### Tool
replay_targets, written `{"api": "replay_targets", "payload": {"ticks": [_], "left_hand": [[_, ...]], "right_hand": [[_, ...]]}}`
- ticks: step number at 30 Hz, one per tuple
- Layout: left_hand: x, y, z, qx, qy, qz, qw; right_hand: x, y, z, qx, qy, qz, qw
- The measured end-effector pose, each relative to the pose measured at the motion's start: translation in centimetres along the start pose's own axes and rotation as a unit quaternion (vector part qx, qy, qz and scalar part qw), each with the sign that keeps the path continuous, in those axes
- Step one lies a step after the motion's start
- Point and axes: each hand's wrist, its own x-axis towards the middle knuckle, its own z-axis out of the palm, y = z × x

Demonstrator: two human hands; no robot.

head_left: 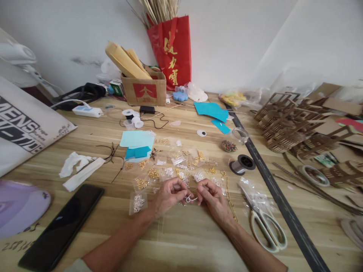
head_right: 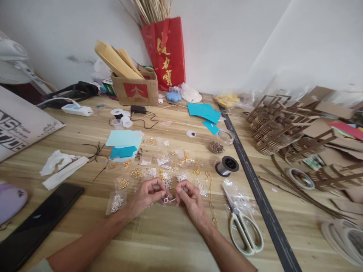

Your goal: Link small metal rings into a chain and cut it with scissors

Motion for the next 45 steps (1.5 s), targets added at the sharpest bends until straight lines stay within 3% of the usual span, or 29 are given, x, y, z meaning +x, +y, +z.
{"api": "replay_targets", "payload": {"ticks": [16, 26, 35, 45], "left_hand": [[0.06, -0.12, -0.25, -0.012, -0.016, 0.003, 1.000], [0.27, -0.48, -0.31, 0.026, -0.012, 0.016, 0.999], [0.26, -0.31, 0.06, -0.001, -0.042, 0.013, 0.999], [0.40, -0.27, 0.35, 0.112, -0.057, 0.027, 0.992]], "right_hand": [[0.43, 0.42, -0.30, 0.097, 0.040, 0.012, 0.994], [0.51, 0.51, -0.44, 0.098, 0.045, 0.010, 0.994], [0.37, 0.45, -0.38, 0.112, 0.036, 0.005, 0.993], [0.21, 0.31, -0.26, 0.070, -0.008, -0.001, 0.998]]}}
